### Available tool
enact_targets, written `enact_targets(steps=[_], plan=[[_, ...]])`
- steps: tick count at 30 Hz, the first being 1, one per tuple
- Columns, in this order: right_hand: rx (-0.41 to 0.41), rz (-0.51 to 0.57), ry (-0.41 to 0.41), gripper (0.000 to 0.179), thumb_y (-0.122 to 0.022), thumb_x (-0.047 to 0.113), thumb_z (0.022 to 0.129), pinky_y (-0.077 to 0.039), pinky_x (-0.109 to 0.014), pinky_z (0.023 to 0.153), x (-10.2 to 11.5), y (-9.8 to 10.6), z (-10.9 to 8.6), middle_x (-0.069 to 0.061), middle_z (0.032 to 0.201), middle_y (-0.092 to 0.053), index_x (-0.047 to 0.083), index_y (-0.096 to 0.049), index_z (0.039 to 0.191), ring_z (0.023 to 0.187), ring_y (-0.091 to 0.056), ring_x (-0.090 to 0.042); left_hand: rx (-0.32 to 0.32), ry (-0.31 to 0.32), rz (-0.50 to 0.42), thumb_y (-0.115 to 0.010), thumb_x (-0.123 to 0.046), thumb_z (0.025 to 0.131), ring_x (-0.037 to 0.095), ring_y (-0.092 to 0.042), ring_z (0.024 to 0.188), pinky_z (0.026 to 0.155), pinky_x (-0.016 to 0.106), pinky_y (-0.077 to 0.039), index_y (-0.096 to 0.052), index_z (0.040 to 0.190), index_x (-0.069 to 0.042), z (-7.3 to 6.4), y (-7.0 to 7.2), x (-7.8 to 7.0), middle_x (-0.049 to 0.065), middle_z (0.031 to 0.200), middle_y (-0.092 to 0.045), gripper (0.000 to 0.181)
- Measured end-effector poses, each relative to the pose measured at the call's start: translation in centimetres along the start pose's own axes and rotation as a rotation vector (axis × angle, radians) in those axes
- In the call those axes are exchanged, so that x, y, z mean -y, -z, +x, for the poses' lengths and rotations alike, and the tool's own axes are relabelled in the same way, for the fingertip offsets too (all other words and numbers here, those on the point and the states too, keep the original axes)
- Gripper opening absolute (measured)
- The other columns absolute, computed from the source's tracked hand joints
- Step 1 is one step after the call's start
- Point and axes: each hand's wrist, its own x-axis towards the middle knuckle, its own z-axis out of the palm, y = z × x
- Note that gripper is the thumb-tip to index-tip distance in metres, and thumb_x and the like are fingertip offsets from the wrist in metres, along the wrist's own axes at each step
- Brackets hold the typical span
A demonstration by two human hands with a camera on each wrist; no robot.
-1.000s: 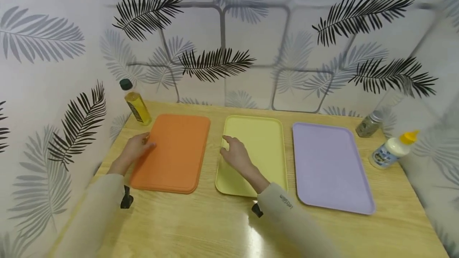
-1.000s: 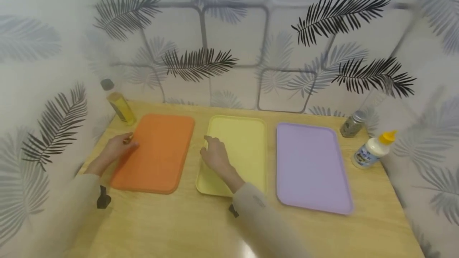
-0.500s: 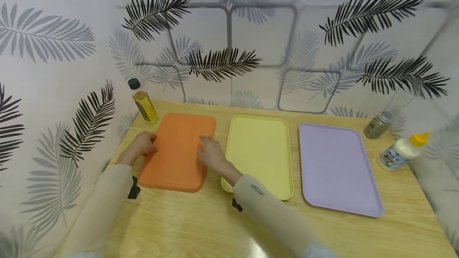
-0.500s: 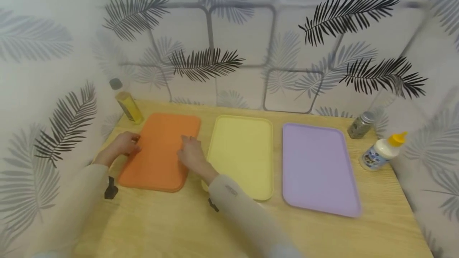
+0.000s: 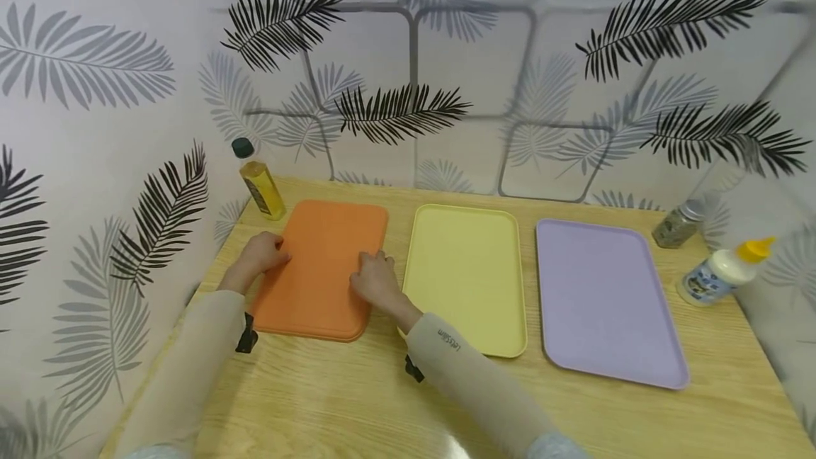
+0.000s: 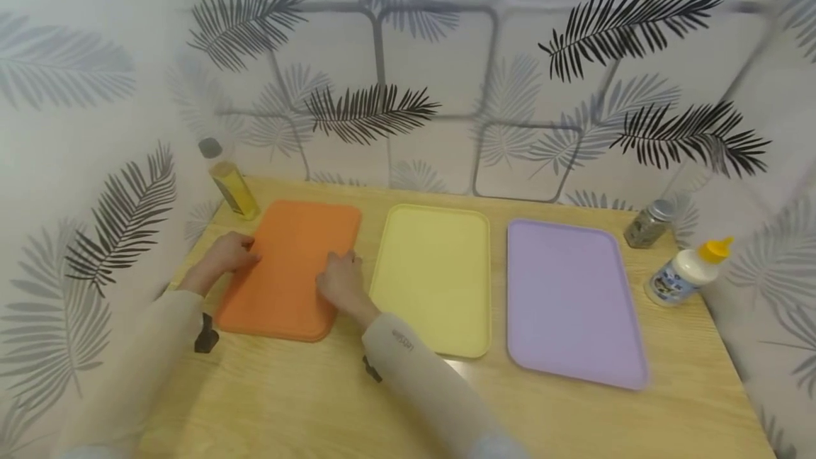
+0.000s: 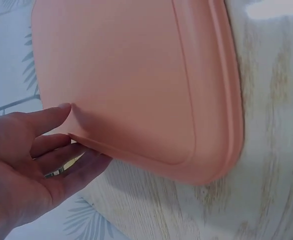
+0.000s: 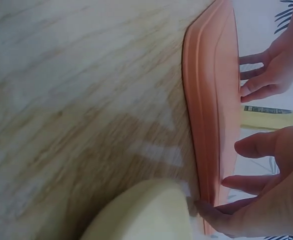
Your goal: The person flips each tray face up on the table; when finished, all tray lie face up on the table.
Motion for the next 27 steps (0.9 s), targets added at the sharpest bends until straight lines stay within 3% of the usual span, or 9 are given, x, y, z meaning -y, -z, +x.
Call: enact_targets(steps=[2,7,14,22,27], plan=[[-0.012,-0.021,0.004,0.04,-0.055,0.012,0.089,-0.039,-0.041,0.088,-0.1,0.0,0.0,-0.027,0.12,-0.055,-0.003,-0.059,0.126,0.105,-0.047,-0.037,-0.03,0.002,0.031,-0.06,-0.012,0.092,0.042,-0.059,0.096,0.083,0.049,-0.049,-0.056,0.118,0.017,0.2,-0.3,0.0,0.035,0.115,-0.058,0.04],[-0.021,-0.031,-0.012,0.04,-0.055,0.015,0.089,-0.041,-0.04,0.079,-0.3,-0.1,0.1,-0.025,0.116,-0.056,0.0,-0.06,0.126,0.101,-0.044,-0.036,-0.059,0.039,0.024,-0.06,-0.015,0.093,0.048,-0.051,0.115,0.096,0.055,-0.043,-0.052,0.127,0.015,0.2,-0.8,0.2,0.034,0.126,-0.053,0.046],[-0.02,-0.019,-0.056,0.046,-0.055,0.018,0.089,-0.045,-0.051,0.084,-0.5,-0.6,0.2,-0.023,0.128,-0.052,0.008,-0.057,0.134,0.113,-0.044,-0.042,-0.088,0.144,-0.022,-0.06,-0.024,0.095,0.046,-0.052,0.116,0.092,0.057,-0.045,-0.054,0.132,0.006,0.0,-1.3,0.6,0.027,0.132,-0.053,0.048],[-0.049,0.276,-0.124,0.049,-0.057,0.016,0.088,-0.044,-0.052,0.093,-1.0,-0.6,0.1,-0.02,0.135,-0.05,0.004,-0.054,0.135,0.123,-0.038,-0.043,-0.118,0.161,-0.025,-0.06,-0.026,0.095,0.043,-0.055,0.113,0.088,0.055,-0.047,-0.056,0.132,0.002,0.1,-1.7,0.7,0.023,0.13,-0.056,0.047],[-0.079,0.37,-0.12,0.049,-0.057,0.016,0.087,-0.037,-0.054,0.103,-1.3,-0.8,0.0,-0.024,0.145,-0.042,0.001,-0.055,0.134,0.129,-0.033,-0.047,-0.136,0.161,-0.017,-0.059,-0.027,0.095,0.042,-0.057,0.111,0.085,0.055,-0.049,-0.058,0.131,0.001,-0.1,-1.9,0.8,0.022,0.129,-0.058,0.045]])
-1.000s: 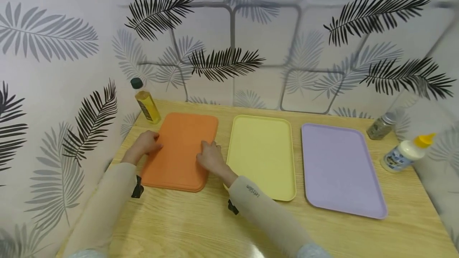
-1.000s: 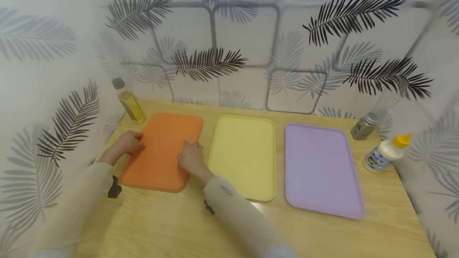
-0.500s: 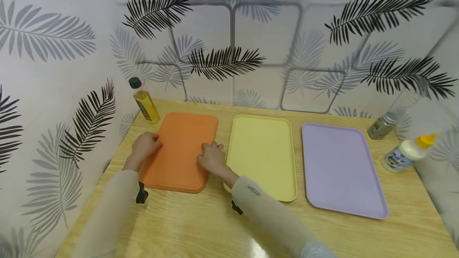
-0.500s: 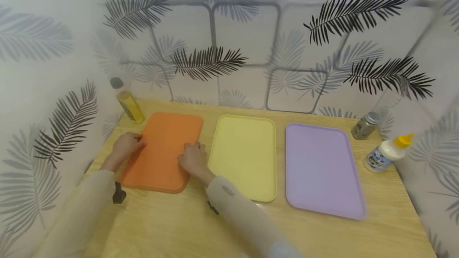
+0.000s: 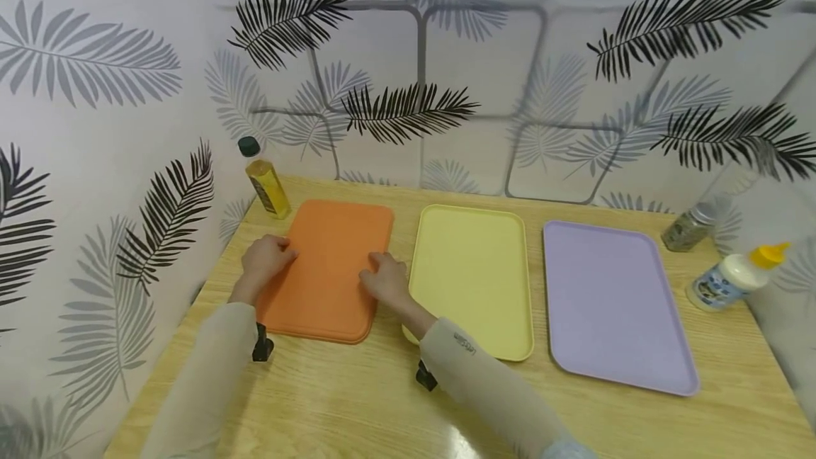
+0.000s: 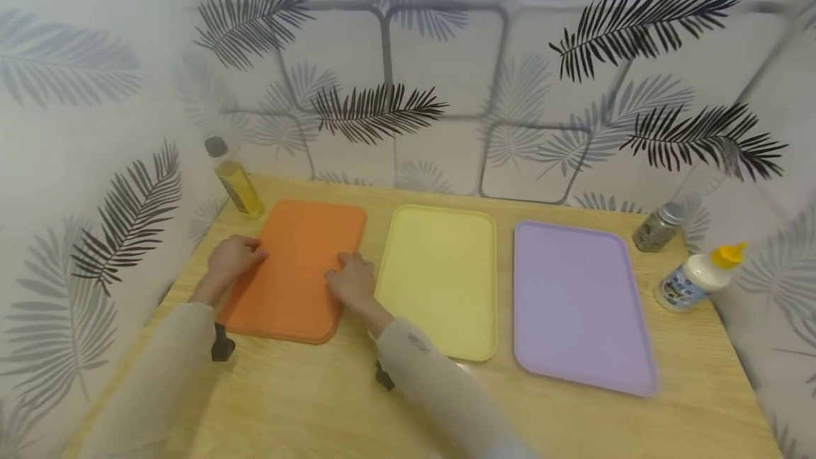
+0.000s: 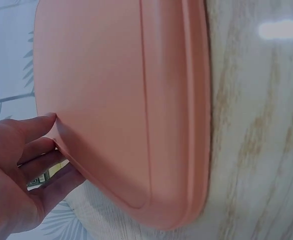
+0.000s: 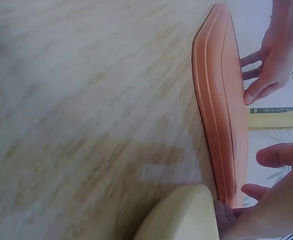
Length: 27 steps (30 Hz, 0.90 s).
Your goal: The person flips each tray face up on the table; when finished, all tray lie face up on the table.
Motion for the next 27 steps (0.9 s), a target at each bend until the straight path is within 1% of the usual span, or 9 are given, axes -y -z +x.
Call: enact_targets(steps=[3,7,9,13,16,18,21,24,27], plan=[[-0.03,0.042,0.001,0.048,-0.058,0.016,0.087,-0.037,-0.051,0.104,-0.1,0.0,-0.1,-0.022,0.142,-0.046,0.0,-0.056,0.132,0.129,-0.036,-0.045,-0.012,-0.006,0.007,-0.059,-0.027,0.096,0.042,-0.058,0.109,0.084,0.055,-0.049,-0.059,0.13,0.0,-0.1,-0.2,0.0,0.022,0.128,-0.059,0.044],[-0.07,0.141,0.012,0.045,-0.057,0.011,0.086,-0.041,-0.045,0.103,-0.4,-0.2,-0.1,-0.02,0.135,-0.054,-0.002,-0.058,0.129,0.126,-0.046,-0.037,-0.018,-0.008,0.018,-0.059,-0.027,0.096,0.042,-0.059,0.108,0.083,0.054,-0.05,-0.06,0.129,-0.001,0.0,-0.3,-0.1,0.021,0.127,-0.06,0.043],[-0.086,0.192,0.026,0.045,-0.056,0.008,0.085,-0.04,-0.043,0.105,-0.6,-0.2,-0.2,-0.02,0.134,-0.055,-0.004,-0.058,0.128,0.129,-0.046,-0.034,-0.017,-0.006,0.02,-0.059,-0.027,0.096,0.042,-0.059,0.107,0.083,0.054,-0.05,-0.06,0.129,-0.001,0.0,-0.3,-0.1,0.021,0.126,-0.06,0.042],[-0.107,0.269,0.064,0.047,-0.053,0.003,0.082,-0.036,-0.042,0.109,-0.7,-0.2,-0.4,-0.021,0.134,-0.054,-0.006,-0.057,0.129,0.134,-0.039,-0.036,-0.017,0.0,0.026,-0.058,-0.028,0.096,0.042,-0.058,0.109,0.084,0.055,-0.049,-0.059,0.13,-0.002,-0.2,-0.1,-0.1,0.021,0.127,-0.059,0.043],[-0.125,0.31,0.088,0.05,-0.054,-0.003,0.08,-0.038,-0.042,0.107,-0.8,-0.3,-0.3,-0.021,0.134,-0.055,-0.008,-0.056,0.129,0.133,-0.041,-0.035,-0.017,0.005,0.027,-0.057,-0.028,0.097,0.042,-0.057,0.111,0.086,0.055,-0.048,-0.058,0.131,-0.002,-0.3,0.2,-0.2,0.021,0.129,-0.058,0.044],[-0.126,0.319,0.083,0.052,-0.055,-0.008,0.078,-0.037,-0.042,0.108,-0.9,-0.4,-0.1,-0.02,0.134,-0.055,-0.008,-0.055,0.13,0.133,-0.041,-0.033,-0.014,0.005,0.03,-0.057,-0.028,0.097,0.043,-0.056,0.112,0.087,0.056,-0.048,-0.057,0.132,-0.002,-0.3,0.3,-0.2,0.021,0.13,-0.057,0.044],[-0.143,0.282,0.074,0.053,-0.06,-0.011,0.077,-0.041,-0.041,0.105,-1.1,-0.3,0.1,-0.018,0.132,-0.057,-0.006,-0.056,0.129,0.131,-0.044,-0.031,-0.007,0.002,0.028,-0.057,-0.029,0.097,0.044,-0.055,0.113,0.087,0.056,-0.048,-0.057,0.132,-0.002,-0.4,0.3,-0.3,0.021,0.131,-0.056,0.045],[-0.16,0.238,0.067,0.053,-0.065,-0.011,0.078,-0.043,-0.04,0.103,-1.3,0.0,0.1,-0.016,0.131,-0.058,-0.005,-0.057,0.129,0.129,-0.047,-0.03,-0.001,-0.01,0.035,-0.056,-0.03,0.097,0.044,-0.056,0.112,0.085,0.056,-0.048,-0.057,0.132,-0.002,-0.5,0.2,-0.5,0.021,0.131,-0.056,0.044],[-0.162,0.22,0.067,0.054,-0.068,-0.008,0.079,-0.043,-0.039,0.103,-1.3,0.3,0.1,-0.018,0.133,-0.056,-0.006,-0.054,0.132,0.128,-0.048,-0.03,-0.005,-0.027,0.05,-0.054,-0.03,0.098,0.043,-0.057,0.11,0.082,0.055,-0.049,-0.058,0.132,-0.003,-0.6,0.0,-0.7,0.02,0.131,-0.057,0.043]])
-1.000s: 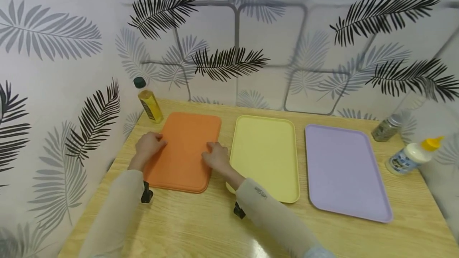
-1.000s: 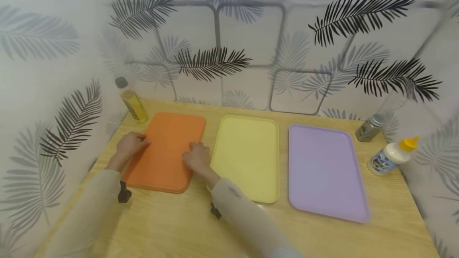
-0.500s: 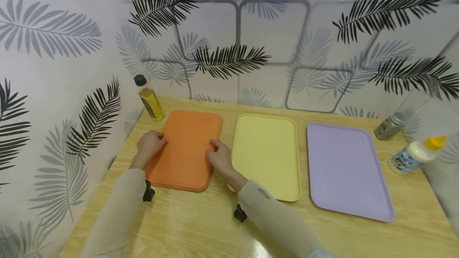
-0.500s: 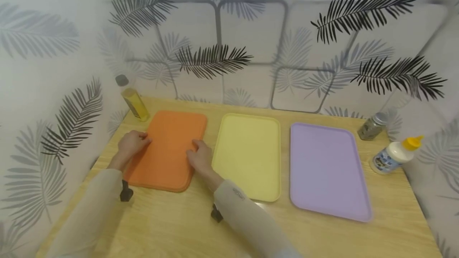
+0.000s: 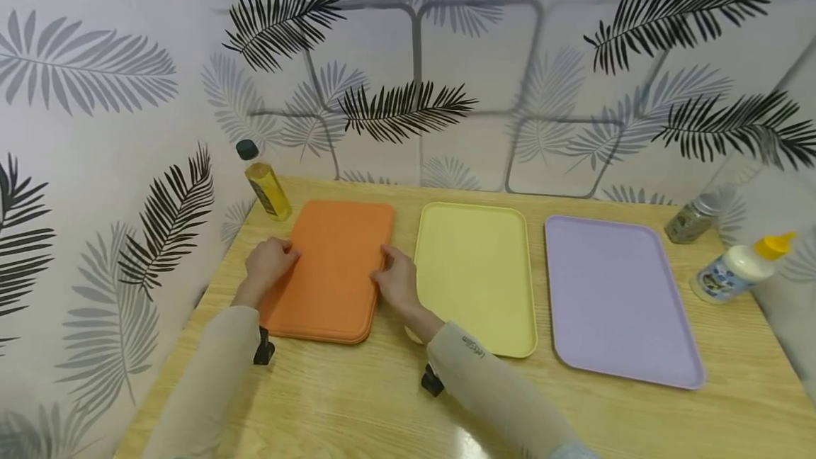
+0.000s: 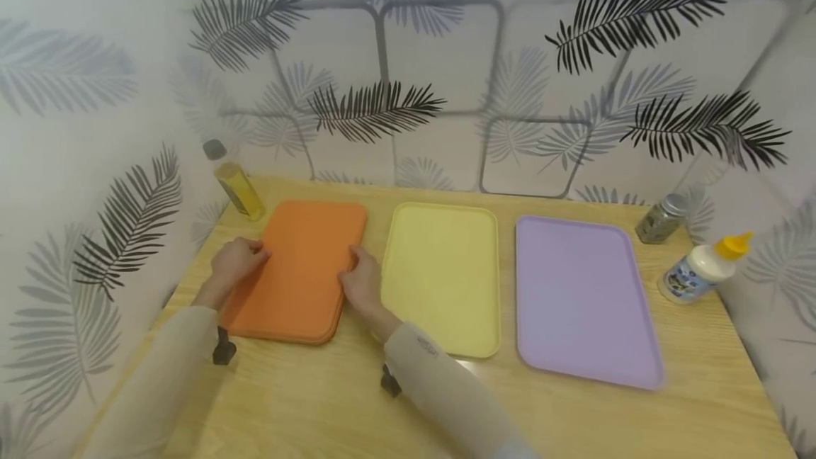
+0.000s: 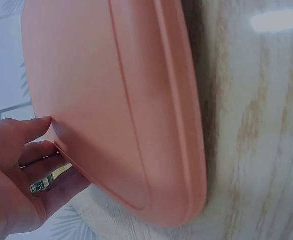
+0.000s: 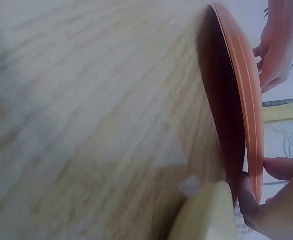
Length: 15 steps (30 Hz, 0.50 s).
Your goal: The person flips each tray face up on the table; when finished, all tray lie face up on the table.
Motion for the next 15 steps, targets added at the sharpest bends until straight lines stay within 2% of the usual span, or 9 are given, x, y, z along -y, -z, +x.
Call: enact_targets(steps=[4,9,12,15], plan=[[0.033,-0.003,0.007,0.054,-0.068,-0.006,0.081,-0.049,-0.038,0.096,0.0,0.5,0.0,-0.021,0.129,-0.058,-0.009,-0.051,0.133,0.12,-0.055,-0.03,0.004,-0.021,0.035,-0.05,-0.027,0.099,0.043,-0.06,0.104,0.078,0.055,-0.05,-0.06,0.128,-0.001,-0.2,-0.2,-0.4,0.022,0.127,-0.059,0.041],[0.08,-0.015,0.018,0.052,-0.071,-0.002,0.082,-0.057,-0.03,0.073,0.4,1.0,0.0,-0.022,0.114,-0.065,-0.009,-0.053,0.131,0.095,-0.067,-0.028,0.014,-0.007,0.045,-0.047,-0.026,0.099,0.044,-0.059,0.106,0.08,0.056,-0.05,-0.056,0.132,0.002,-0.6,-0.2,-0.7,0.025,0.128,-0.057,0.044],[0.092,0.006,0.0,0.06,-0.073,-0.001,0.082,-0.057,-0.026,0.067,0.9,1.4,0.0,-0.022,0.112,-0.064,-0.009,-0.047,0.136,0.092,-0.067,-0.028,0.007,-0.013,0.013,-0.046,-0.025,0.099,0.043,-0.061,0.101,0.078,0.055,-0.05,-0.06,0.127,0.003,-0.7,-0.1,-0.7,0.026,0.122,-0.061,0.042],[0.103,0.041,-0.026,0.068,-0.074,-0.001,0.081,-0.057,-0.025,0.066,1.5,1.8,0.0,-0.022,0.112,-0.06,-0.008,-0.042,0.14,0.095,-0.066,-0.029,0.006,-0.042,-0.01,-0.046,-0.023,0.099,0.044,-0.06,0.101,0.079,0.055,-0.05,-0.06,0.125,0.006,-0.8,0.0,-0.7,0.028,0.119,-0.061,0.041]])
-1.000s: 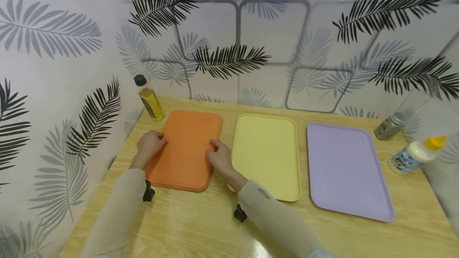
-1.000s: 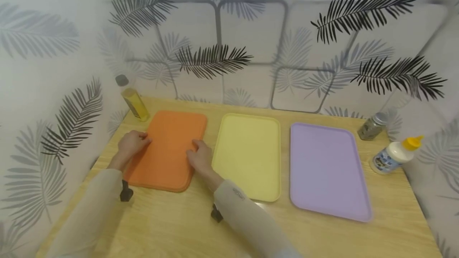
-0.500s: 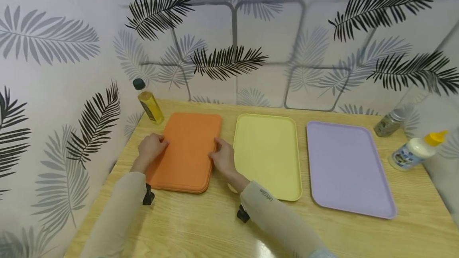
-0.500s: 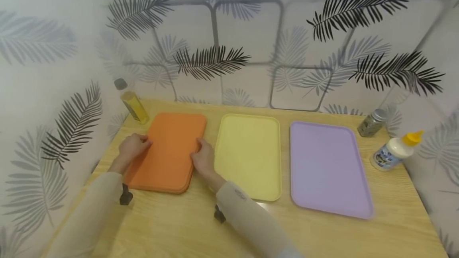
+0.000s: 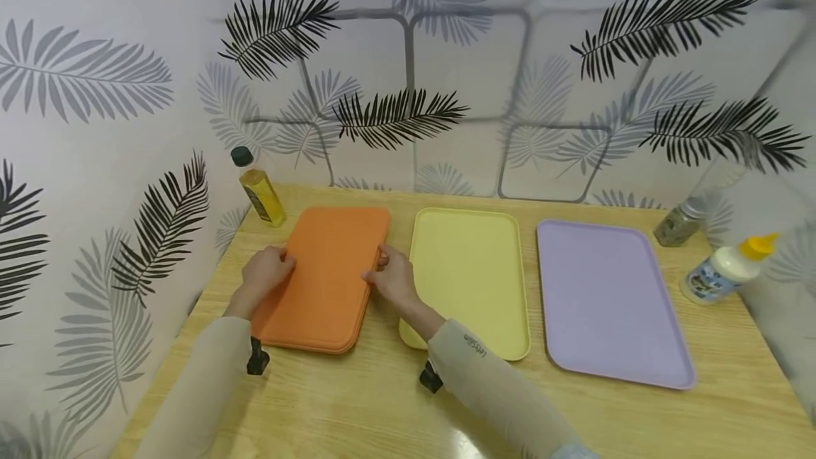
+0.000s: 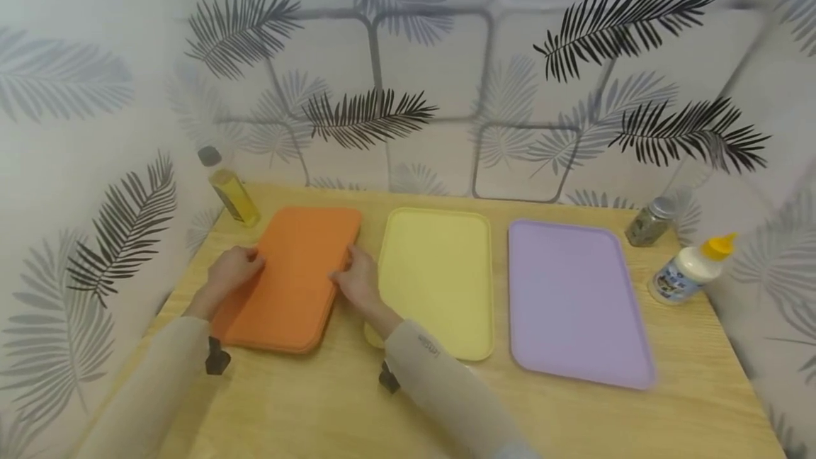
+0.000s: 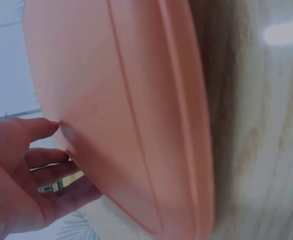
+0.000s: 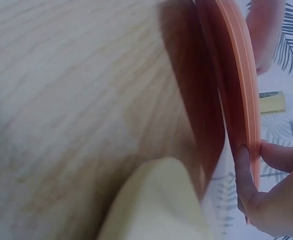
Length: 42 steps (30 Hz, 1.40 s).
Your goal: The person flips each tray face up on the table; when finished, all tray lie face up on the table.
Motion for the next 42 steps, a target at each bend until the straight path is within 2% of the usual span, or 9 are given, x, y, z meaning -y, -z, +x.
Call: enact_targets(steps=[6,12,14,18,22,28,32,35,42], plan=[[-0.008,0.048,-0.056,0.073,-0.075,-0.004,0.079,-0.058,-0.029,0.068,0.7,0.5,0.2,-0.02,0.108,-0.058,-0.004,-0.04,0.143,0.089,-0.066,-0.026,0.014,-0.092,-0.033,-0.048,-0.017,0.099,0.049,-0.051,0.116,0.096,0.056,-0.042,-0.049,0.129,0.017,-1.0,-0.2,0.4,0.035,0.127,-0.053,0.045],[0.018,0.133,-0.086,0.076,-0.074,-0.007,0.079,-0.058,-0.041,0.076,0.8,1.1,0.1,-0.023,0.109,-0.056,-0.003,-0.036,0.145,0.074,-0.067,-0.022,-0.003,-0.194,-0.022,-0.053,-0.013,0.097,0.05,-0.051,0.115,0.097,0.057,-0.041,-0.051,0.127,0.017,-3.6,-0.6,0.4,0.036,0.123,-0.055,0.043],[0.022,0.142,-0.086,0.077,-0.074,-0.007,0.079,-0.058,-0.04,0.075,0.8,1.2,0.1,-0.023,0.107,-0.055,-0.004,-0.036,0.145,0.072,-0.067,-0.021,-0.012,-0.215,-0.021,-0.055,-0.013,0.097,0.05,-0.051,0.114,0.097,0.057,-0.041,-0.051,0.127,0.017,-4.5,-0.6,0.3,0.036,0.122,-0.055,0.043],[0.021,0.145,-0.079,0.075,-0.074,-0.008,0.078,-0.058,-0.042,0.076,1.0,1.4,0.3,-0.023,0.105,-0.056,-0.005,-0.038,0.144,0.071,-0.066,-0.021,-0.008,-0.238,-0.007,-0.06,-0.026,0.096,0.053,-0.049,0.115,0.096,0.06,-0.04,-0.05,0.13,0.015,-6.2,-0.8,0.2,0.038,0.126,-0.051,0.054],[0.023,0.159,-0.081,0.073,-0.072,-0.009,0.079,-0.057,-0.045,0.076,1.3,1.7,0.3,-0.023,0.103,-0.056,-0.005,-0.039,0.143,0.07,-0.066,-0.021,0.041,-0.254,-0.001,-0.066,-0.043,0.089,0.06,-0.041,0.118,0.095,0.065,-0.038,-0.046,0.138,0.008,-7.8,-1.1,0.2,0.039,0.136,-0.04,0.073],[0.025,0.154,-0.093,0.075,-0.072,-0.009,0.079,-0.057,-0.047,0.076,1.6,2.0,0.3,-0.021,0.102,-0.056,-0.004,-0.037,0.145,0.067,-0.064,-0.018,0.072,-0.315,-0.044,-0.075,-0.044,0.08,0.063,-0.033,0.121,0.094,0.068,-0.036,-0.041,0.143,0.004,-9.9,-1.6,0.9,0.038,0.143,-0.032,0.086],[0.03,0.139,-0.092,0.074,-0.072,-0.008,0.08,-0.058,-0.045,0.074,1.8,2.2,0.1,-0.019,0.099,-0.057,-0.004,-0.037,0.145,0.066,-0.064,-0.019,0.065,-0.359,-0.069,-0.082,-0.04,0.073,0.064,-0.032,0.12,0.093,0.068,-0.037,-0.041,0.143,0.004,-10.9,-1.9,1.2,0.038,0.144,-0.031,0.092],[0.034,0.144,-0.097,0.073,-0.072,-0.008,0.08,-0.058,-0.041,0.072,1.8,2.4,0.1,-0.018,0.099,-0.056,-0.004,-0.037,0.144,0.067,-0.064,-0.018,0.039,-0.387,-0.054,-0.084,-0.041,0.069,0.063,-0.036,0.119,0.091,0.067,-0.04,-0.042,0.142,0.004,-11.5,-2.2,1.0,0.037,0.142,-0.034,0.095],[0.08,0.264,-0.154,0.071,-0.069,-0.01,0.082,-0.058,-0.04,0.075,3.0,3.0,-0.3,-0.021,0.106,-0.054,-0.003,-0.037,0.145,0.072,-0.062,-0.018,-0.015,-0.419,-0.02,-0.084,-0.039,0.068,0.058,-0.044,0.116,0.09,0.064,-0.042,-0.046,0.139,0.003,-12.6,-2.2,0.4,0.033,0.139,-0.042,0.091]])
